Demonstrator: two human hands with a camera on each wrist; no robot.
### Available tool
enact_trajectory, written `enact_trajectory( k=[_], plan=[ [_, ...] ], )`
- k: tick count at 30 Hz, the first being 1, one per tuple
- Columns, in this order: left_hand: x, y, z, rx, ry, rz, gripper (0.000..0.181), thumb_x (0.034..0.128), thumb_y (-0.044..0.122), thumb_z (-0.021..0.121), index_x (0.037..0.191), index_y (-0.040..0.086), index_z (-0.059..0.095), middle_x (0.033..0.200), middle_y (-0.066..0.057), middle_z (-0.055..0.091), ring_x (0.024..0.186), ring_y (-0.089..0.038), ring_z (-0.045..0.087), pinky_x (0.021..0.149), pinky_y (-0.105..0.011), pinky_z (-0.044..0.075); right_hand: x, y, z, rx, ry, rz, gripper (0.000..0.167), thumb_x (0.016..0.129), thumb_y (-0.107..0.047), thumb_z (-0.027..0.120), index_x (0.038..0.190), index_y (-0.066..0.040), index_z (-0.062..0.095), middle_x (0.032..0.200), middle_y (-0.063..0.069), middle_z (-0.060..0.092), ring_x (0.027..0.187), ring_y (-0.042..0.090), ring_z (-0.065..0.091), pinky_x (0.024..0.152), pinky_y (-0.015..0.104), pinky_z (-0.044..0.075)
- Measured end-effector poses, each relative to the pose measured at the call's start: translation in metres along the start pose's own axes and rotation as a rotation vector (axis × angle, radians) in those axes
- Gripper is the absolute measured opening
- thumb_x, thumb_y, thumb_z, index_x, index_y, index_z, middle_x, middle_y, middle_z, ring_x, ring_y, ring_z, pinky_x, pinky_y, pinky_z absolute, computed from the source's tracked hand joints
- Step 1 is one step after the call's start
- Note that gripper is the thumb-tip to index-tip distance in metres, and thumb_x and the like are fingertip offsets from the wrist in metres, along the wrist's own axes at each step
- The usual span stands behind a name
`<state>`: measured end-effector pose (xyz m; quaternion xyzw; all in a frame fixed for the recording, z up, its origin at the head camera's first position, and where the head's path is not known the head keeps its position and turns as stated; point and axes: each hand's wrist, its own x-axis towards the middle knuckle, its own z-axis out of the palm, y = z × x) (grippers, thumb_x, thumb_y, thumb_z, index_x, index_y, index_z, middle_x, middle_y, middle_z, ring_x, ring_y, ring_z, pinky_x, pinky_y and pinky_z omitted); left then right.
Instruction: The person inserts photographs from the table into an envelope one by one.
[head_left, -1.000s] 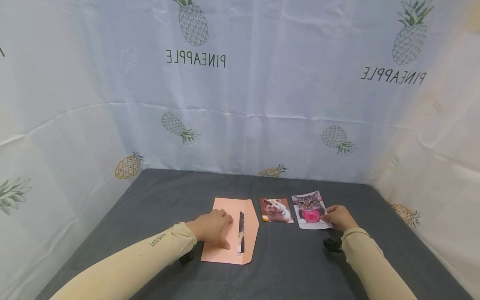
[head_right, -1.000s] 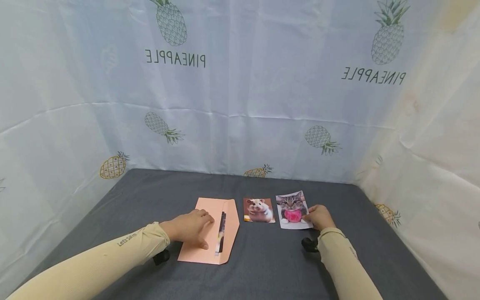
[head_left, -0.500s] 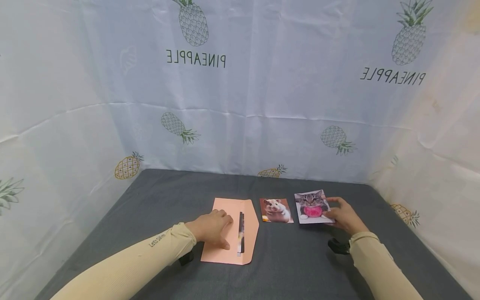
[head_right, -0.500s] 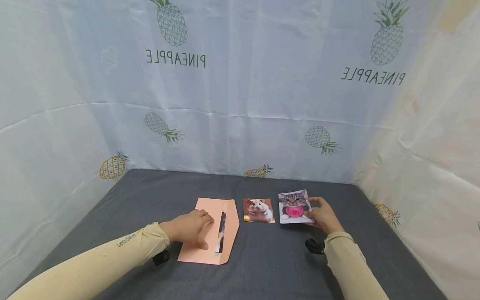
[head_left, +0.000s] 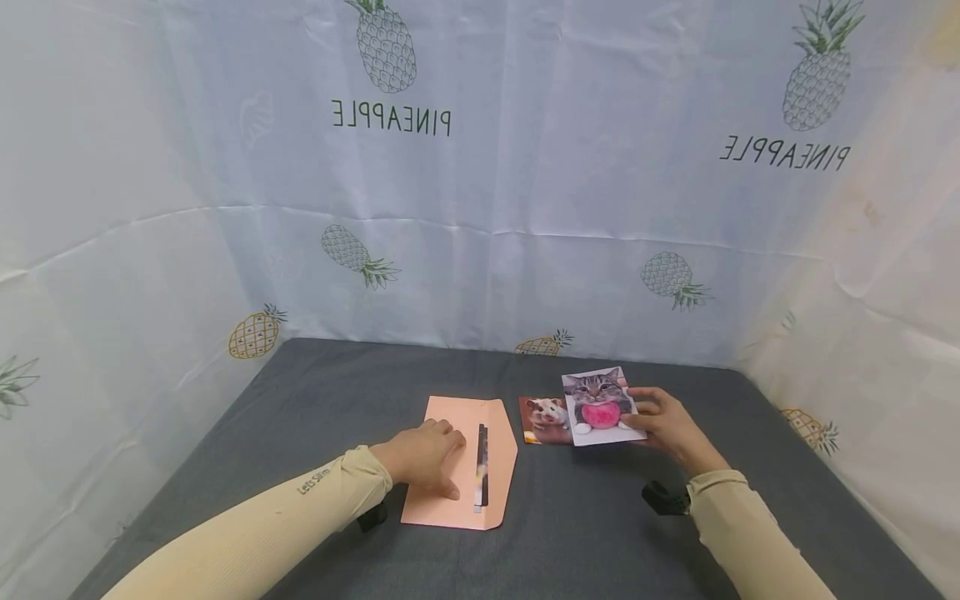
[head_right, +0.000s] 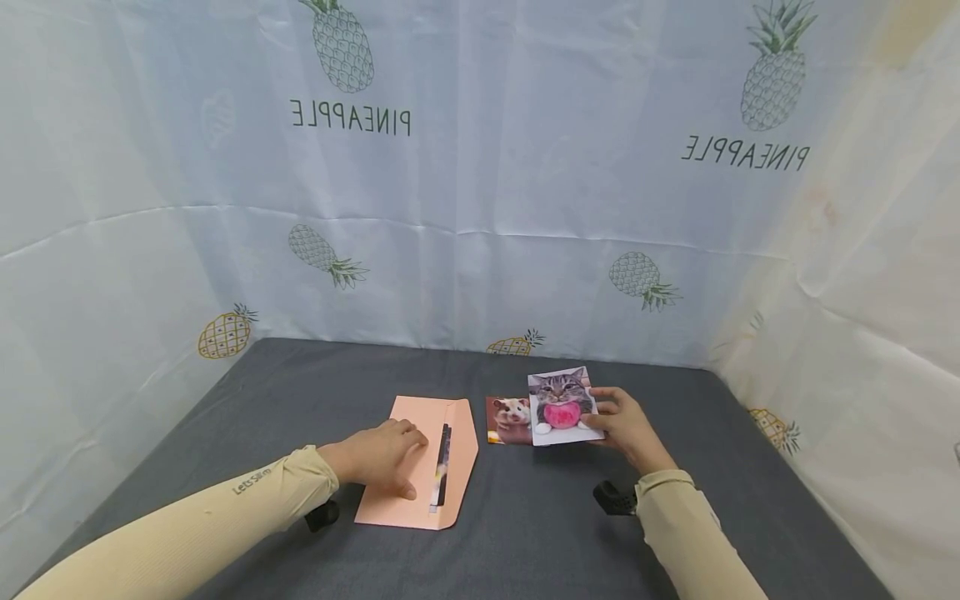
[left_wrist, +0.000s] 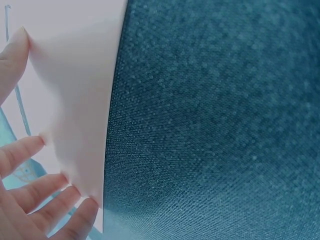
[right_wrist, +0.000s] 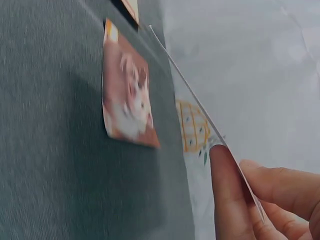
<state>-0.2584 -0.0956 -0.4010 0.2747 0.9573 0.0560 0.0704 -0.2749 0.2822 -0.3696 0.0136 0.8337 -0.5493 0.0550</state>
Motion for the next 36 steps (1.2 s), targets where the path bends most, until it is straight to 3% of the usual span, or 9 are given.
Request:
enact_trajectory(
  k=[11, 19, 36],
  plan=[
    [0.000, -0.001, 0.002, 0.003, 0.007, 0.014, 0.072, 0.0695, 0.051, 0.082, 0.126, 0.013, 0.059, 0.120, -0.005, 0.057, 0.109, -0.021, 0.052, 0.089, -0.040, 0.050, -0.003, -0.014, 0.033, 0.041, -0.003, -0.029, 0.067, 0.088, -0.006, 0.069, 0.143, 0.002, 0.030, 0.134, 0.031, 0.047, 0.085, 0.014, 0.065, 0.077, 0.041, 0.057],
    [0.000, -0.001, 0.002, 0.005, 0.007, 0.013, 0.072, 0.0697, 0.050, 0.082, 0.126, 0.013, 0.059, 0.121, -0.006, 0.057, 0.109, -0.021, 0.052, 0.090, -0.040, 0.050, -0.006, -0.019, 0.056, 0.031, 0.017, -0.049, 0.065, 0.083, -0.007, 0.075, 0.137, -0.002, 0.038, 0.126, 0.025, 0.056, 0.082, 0.014, 0.063, 0.070, 0.035, 0.055],
    [0.002, 0.000, 0.002, 0.018, -0.002, -0.007, 0.072, 0.0687, 0.051, 0.082, 0.125, 0.014, 0.059, 0.120, -0.005, 0.057, 0.108, -0.020, 0.052, 0.089, -0.040, 0.050, -0.009, -0.013, 0.093, -0.012, -0.009, -0.035, 0.059, 0.076, -0.005, 0.079, 0.127, -0.002, 0.050, 0.115, 0.020, 0.060, 0.083, 0.020, 0.060, 0.068, 0.041, 0.056]
  ],
)
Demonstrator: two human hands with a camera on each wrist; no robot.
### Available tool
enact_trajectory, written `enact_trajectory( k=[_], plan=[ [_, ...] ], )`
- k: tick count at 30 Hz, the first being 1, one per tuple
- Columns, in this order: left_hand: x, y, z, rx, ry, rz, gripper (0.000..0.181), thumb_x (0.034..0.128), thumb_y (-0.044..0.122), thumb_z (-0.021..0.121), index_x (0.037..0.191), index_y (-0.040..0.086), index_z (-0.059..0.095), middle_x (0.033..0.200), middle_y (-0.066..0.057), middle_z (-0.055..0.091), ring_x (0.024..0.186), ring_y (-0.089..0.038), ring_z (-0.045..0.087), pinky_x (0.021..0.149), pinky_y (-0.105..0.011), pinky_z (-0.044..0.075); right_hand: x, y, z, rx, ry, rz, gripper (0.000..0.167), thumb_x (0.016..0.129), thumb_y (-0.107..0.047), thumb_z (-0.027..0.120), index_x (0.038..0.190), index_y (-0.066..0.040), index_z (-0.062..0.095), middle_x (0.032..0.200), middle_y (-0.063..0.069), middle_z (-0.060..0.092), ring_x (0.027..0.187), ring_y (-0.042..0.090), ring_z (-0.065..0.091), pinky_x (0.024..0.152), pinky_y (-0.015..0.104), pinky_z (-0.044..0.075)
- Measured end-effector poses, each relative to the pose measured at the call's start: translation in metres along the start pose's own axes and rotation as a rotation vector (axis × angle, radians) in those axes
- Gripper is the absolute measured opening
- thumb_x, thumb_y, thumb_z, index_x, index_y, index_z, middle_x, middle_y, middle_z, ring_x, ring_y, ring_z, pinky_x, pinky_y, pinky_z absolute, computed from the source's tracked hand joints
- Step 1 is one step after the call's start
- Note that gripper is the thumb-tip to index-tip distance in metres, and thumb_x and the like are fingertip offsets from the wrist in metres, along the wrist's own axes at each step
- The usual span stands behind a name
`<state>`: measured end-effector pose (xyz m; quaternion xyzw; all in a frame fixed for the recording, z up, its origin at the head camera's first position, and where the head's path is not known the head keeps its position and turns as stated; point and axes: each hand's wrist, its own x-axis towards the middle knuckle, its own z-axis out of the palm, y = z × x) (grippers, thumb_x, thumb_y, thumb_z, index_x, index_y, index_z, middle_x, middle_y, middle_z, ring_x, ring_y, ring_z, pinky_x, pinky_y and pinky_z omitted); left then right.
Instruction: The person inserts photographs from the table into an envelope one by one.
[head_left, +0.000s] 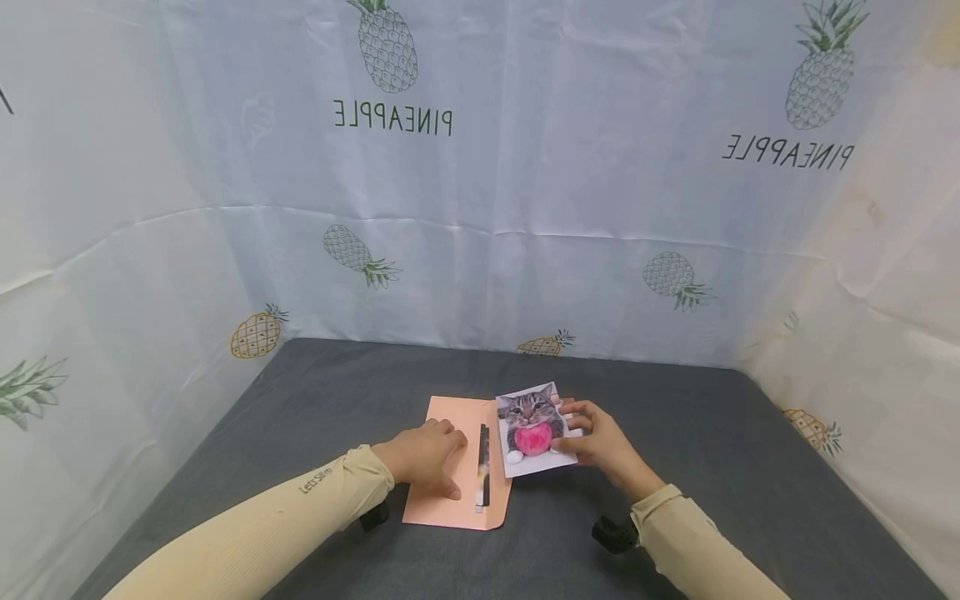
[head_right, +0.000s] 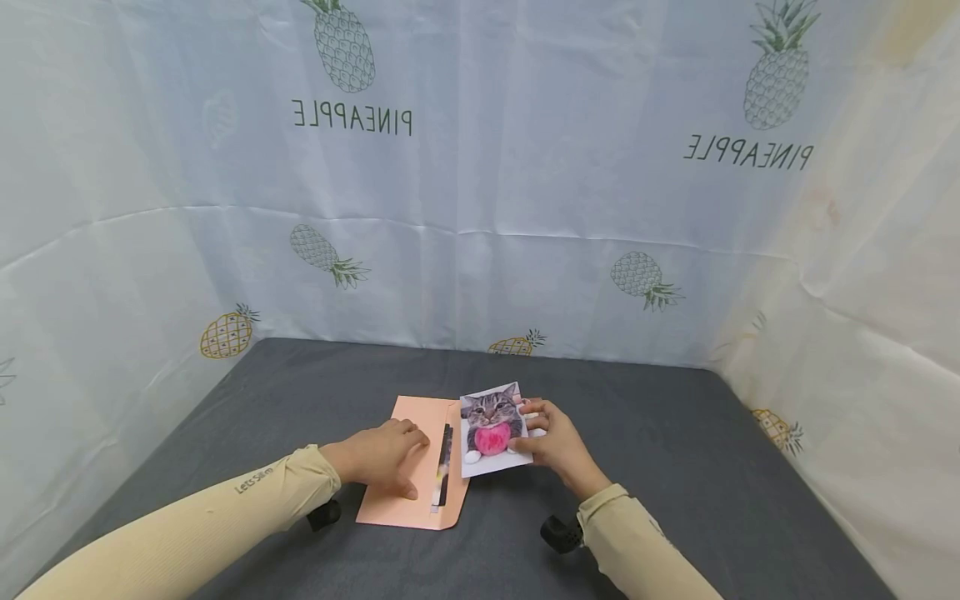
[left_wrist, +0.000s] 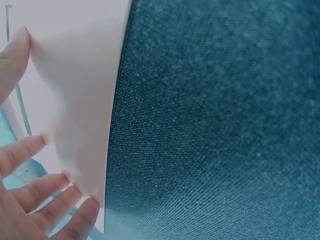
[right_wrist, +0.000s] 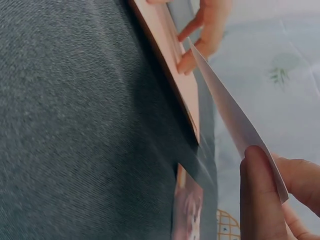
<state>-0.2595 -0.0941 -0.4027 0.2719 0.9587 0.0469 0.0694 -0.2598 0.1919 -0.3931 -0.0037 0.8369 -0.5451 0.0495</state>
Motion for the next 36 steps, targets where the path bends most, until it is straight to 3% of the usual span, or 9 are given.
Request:
enact_trajectory(
  k=[13, 36],
  plan=[
    [0.001, -0.001, 0.000, 0.006, -0.009, -0.007, 0.072, 0.0686, 0.053, 0.081, 0.126, 0.015, 0.058, 0.120, -0.005, 0.057, 0.109, -0.020, 0.052, 0.090, -0.042, 0.050, 0.000, 0.002, 0.012, 0.005, -0.046, 0.018, 0.057, 0.075, -0.002, 0.079, 0.124, 0.001, 0.050, 0.108, 0.016, 0.064, 0.082, 0.018, 0.061, 0.065, 0.038, 0.056],
    [0.001, -0.002, 0.002, 0.012, 0.005, 0.000, 0.073, 0.0684, 0.053, 0.081, 0.125, 0.014, 0.059, 0.119, -0.005, 0.057, 0.107, -0.020, 0.052, 0.090, -0.040, 0.050, 0.003, 0.001, 0.019, -0.036, -0.041, 0.054, 0.054, 0.075, 0.000, 0.079, 0.122, 0.000, 0.054, 0.103, 0.012, 0.065, 0.078, 0.016, 0.061, 0.065, 0.036, 0.055]
  ],
)
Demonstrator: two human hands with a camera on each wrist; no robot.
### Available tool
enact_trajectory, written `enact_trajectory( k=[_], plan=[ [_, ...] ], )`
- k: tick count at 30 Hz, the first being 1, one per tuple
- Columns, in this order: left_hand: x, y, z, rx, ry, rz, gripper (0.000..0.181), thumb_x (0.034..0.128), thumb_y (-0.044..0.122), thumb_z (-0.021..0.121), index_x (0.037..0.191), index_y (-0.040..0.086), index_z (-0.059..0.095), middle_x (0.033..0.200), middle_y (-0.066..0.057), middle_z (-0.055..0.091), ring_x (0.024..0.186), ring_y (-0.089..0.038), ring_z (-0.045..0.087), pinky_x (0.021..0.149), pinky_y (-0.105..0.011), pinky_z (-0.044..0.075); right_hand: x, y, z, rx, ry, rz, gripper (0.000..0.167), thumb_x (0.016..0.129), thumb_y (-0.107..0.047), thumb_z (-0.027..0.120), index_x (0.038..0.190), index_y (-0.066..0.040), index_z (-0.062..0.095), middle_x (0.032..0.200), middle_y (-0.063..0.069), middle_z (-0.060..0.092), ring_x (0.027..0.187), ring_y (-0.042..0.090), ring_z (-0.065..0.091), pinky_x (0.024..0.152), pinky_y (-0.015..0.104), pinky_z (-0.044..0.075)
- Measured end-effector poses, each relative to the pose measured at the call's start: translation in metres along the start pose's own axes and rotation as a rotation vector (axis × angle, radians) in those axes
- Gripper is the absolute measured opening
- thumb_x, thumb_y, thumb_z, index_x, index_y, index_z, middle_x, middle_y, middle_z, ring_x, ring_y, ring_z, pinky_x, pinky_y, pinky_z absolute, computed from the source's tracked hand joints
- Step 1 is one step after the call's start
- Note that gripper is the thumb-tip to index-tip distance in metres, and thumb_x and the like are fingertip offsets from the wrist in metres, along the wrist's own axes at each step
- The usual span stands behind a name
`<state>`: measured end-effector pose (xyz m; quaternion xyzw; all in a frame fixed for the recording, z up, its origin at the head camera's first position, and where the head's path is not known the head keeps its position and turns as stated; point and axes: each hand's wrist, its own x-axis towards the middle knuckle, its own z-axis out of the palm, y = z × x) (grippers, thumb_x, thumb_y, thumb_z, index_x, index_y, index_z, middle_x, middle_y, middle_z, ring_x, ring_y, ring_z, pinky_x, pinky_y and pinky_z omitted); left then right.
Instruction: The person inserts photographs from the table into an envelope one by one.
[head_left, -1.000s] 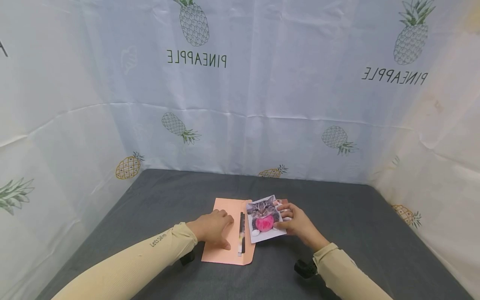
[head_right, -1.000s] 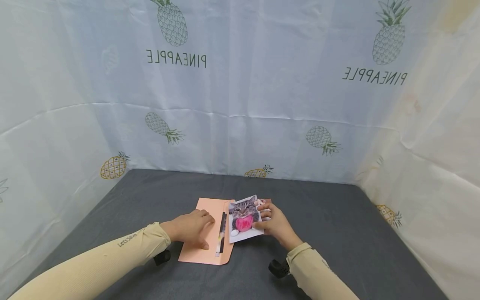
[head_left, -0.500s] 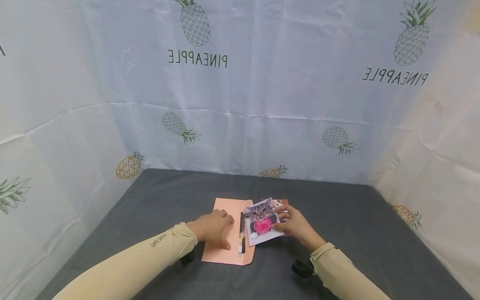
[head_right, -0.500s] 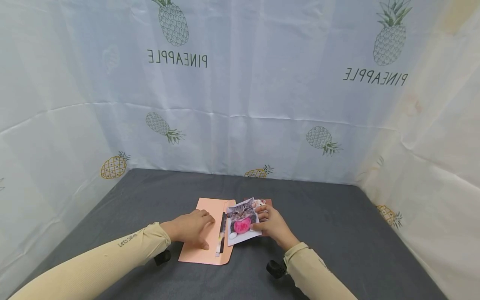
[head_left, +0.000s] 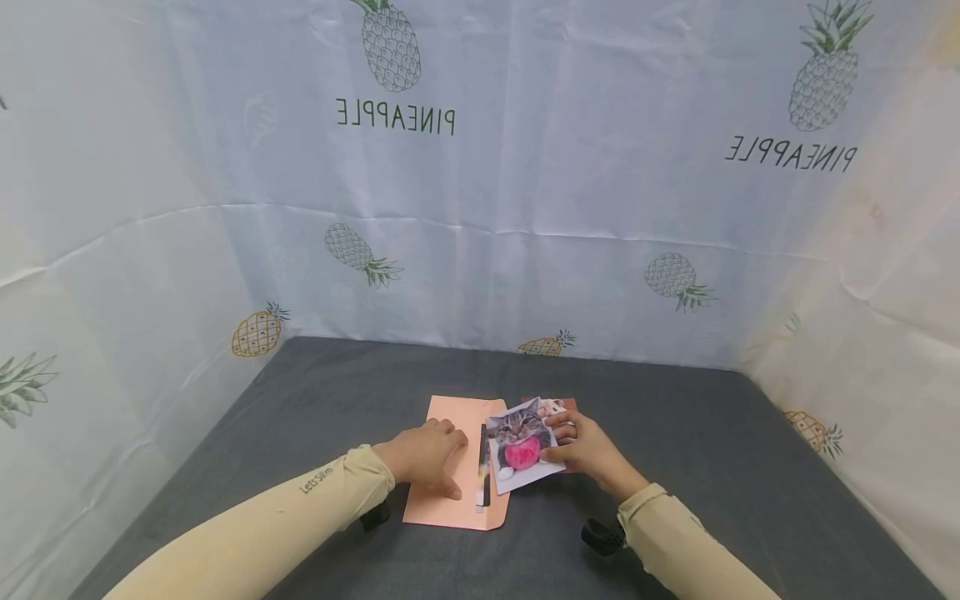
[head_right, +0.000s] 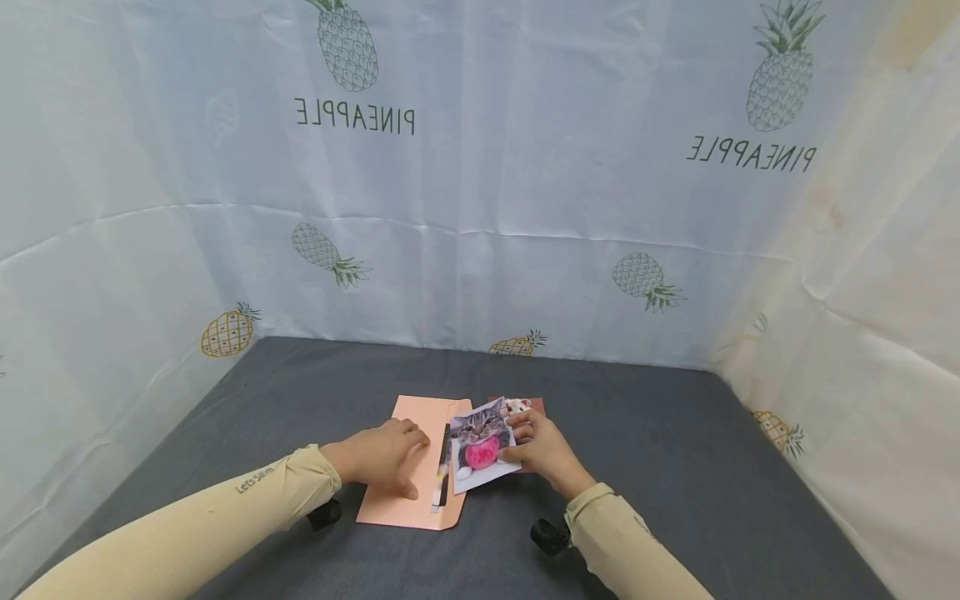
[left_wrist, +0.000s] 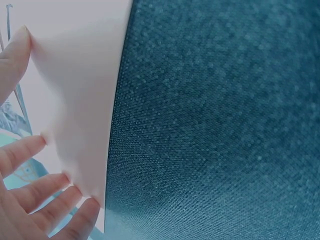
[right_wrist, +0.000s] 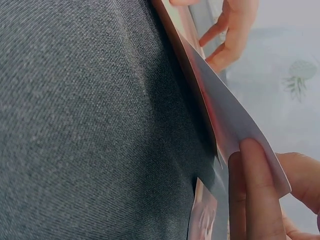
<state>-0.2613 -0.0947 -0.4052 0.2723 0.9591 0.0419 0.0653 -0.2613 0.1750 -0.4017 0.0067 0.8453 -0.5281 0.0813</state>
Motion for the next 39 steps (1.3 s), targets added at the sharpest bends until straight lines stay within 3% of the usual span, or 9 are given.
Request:
enact_trajectory(
  k=[22, 39],
  plan=[
    [0.002, 0.002, -0.003, 0.004, -0.028, -0.037, 0.074, 0.0682, 0.055, 0.081, 0.126, 0.015, 0.058, 0.119, -0.004, 0.056, 0.107, -0.019, 0.051, 0.092, -0.041, 0.050, 0.000, 0.001, 0.007, -0.022, -0.003, -0.014, 0.051, 0.072, 0.003, 0.080, 0.119, -0.002, 0.057, 0.097, 0.009, 0.066, 0.078, 0.016, 0.060, 0.061, 0.036, 0.054],
    [-0.001, 0.005, -0.004, -0.001, -0.019, -0.028, 0.074, 0.0674, 0.054, 0.082, 0.124, 0.013, 0.059, 0.117, -0.005, 0.057, 0.106, -0.020, 0.052, 0.091, -0.040, 0.050, -0.002, 0.000, 0.020, -0.035, -0.005, -0.021, 0.049, 0.071, 0.002, 0.081, 0.114, -0.003, 0.058, 0.094, 0.006, 0.068, 0.078, 0.017, 0.057, 0.057, 0.035, 0.052]
  ],
)
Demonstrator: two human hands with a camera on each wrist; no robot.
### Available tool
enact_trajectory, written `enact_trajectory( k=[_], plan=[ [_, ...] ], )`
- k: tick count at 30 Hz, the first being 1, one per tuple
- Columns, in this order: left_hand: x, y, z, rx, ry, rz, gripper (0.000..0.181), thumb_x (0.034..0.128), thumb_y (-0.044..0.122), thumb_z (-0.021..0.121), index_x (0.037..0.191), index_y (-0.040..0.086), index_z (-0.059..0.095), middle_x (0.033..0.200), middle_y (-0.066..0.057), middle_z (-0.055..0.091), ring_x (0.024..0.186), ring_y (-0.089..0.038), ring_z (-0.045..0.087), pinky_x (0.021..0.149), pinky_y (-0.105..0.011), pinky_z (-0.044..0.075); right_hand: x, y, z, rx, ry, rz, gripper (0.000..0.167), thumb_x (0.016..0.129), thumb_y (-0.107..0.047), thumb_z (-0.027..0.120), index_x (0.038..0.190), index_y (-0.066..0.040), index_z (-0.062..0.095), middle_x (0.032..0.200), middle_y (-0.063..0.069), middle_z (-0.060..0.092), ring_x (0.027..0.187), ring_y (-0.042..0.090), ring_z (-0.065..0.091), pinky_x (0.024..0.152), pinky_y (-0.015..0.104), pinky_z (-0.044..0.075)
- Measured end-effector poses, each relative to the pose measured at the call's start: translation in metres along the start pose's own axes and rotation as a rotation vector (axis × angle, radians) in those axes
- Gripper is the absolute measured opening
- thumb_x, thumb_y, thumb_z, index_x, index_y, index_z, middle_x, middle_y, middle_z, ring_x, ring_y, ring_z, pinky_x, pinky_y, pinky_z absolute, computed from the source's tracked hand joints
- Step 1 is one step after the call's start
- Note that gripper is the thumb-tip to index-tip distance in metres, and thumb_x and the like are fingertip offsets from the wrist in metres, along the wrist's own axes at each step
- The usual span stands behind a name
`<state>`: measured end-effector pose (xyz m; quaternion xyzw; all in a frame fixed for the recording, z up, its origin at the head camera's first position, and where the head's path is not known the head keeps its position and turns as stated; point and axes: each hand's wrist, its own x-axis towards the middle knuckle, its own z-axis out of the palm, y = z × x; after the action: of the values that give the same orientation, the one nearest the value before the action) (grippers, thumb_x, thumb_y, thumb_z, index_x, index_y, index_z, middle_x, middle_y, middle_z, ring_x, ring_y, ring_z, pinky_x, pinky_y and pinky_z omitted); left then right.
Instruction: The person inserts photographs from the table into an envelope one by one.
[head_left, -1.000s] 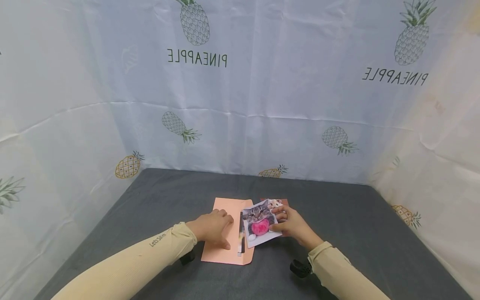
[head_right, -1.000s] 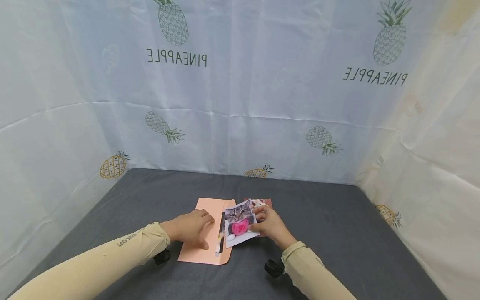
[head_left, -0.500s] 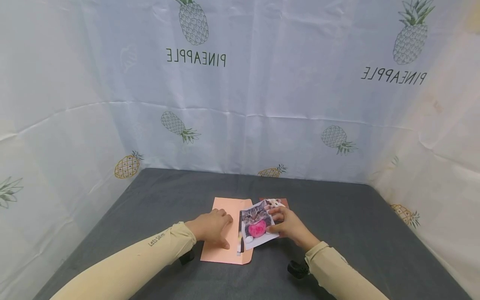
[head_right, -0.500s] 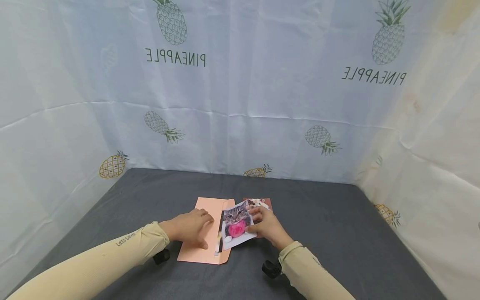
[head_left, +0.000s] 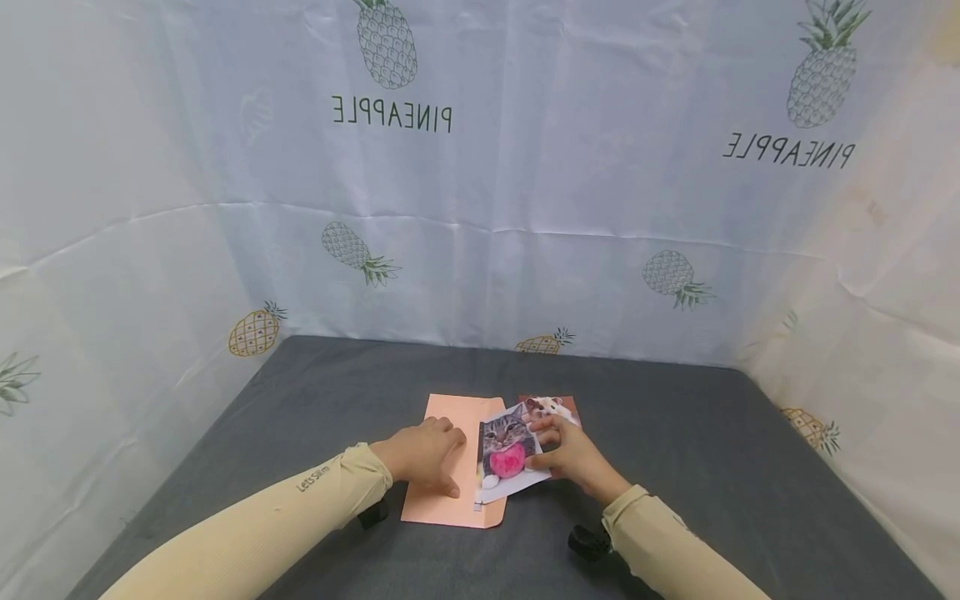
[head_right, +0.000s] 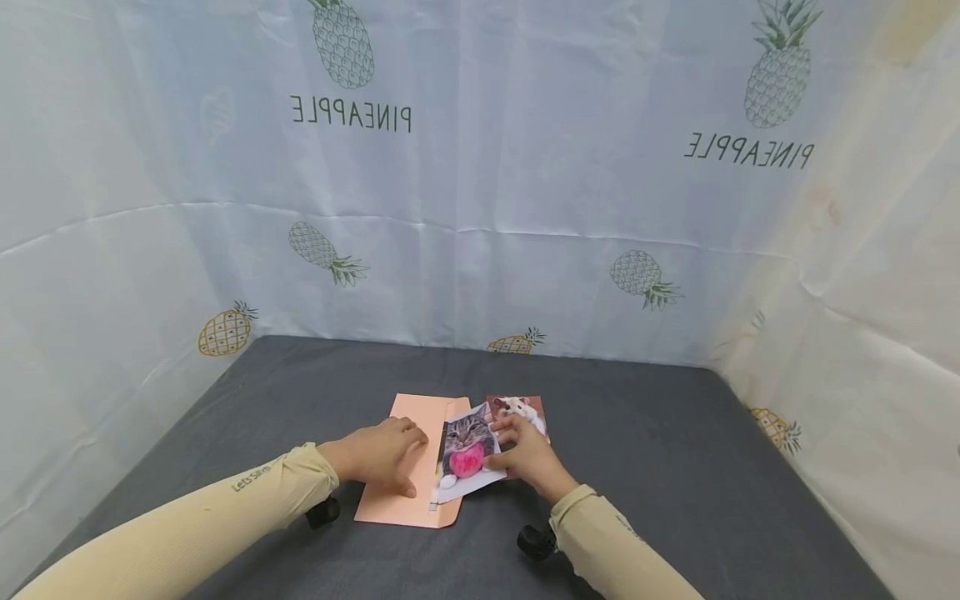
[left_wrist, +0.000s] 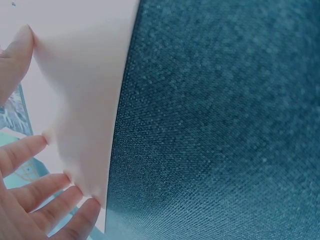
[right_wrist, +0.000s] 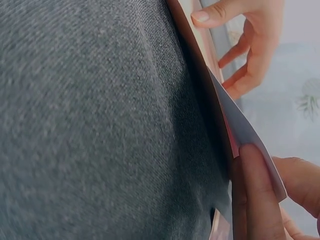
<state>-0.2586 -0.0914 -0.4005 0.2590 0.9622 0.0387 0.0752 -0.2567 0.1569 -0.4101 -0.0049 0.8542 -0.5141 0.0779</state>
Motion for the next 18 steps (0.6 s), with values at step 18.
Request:
enact_trajectory(
  k=[18],
  plan=[
    [0.0024, -0.0023, 0.0020, 0.001, -0.008, -0.004, 0.075, 0.0681, 0.055, 0.081, 0.126, 0.013, 0.058, 0.120, -0.006, 0.057, 0.109, -0.020, 0.052, 0.093, -0.040, 0.050, -0.0039, -0.0032, 0.0060, 0.031, -0.015, -0.012, 0.033, 0.087, -0.006, 0.068, 0.118, -0.002, 0.058, 0.099, 0.010, 0.067, 0.072, 0.016, 0.059, 0.057, 0.035, 0.054]
  ],
)
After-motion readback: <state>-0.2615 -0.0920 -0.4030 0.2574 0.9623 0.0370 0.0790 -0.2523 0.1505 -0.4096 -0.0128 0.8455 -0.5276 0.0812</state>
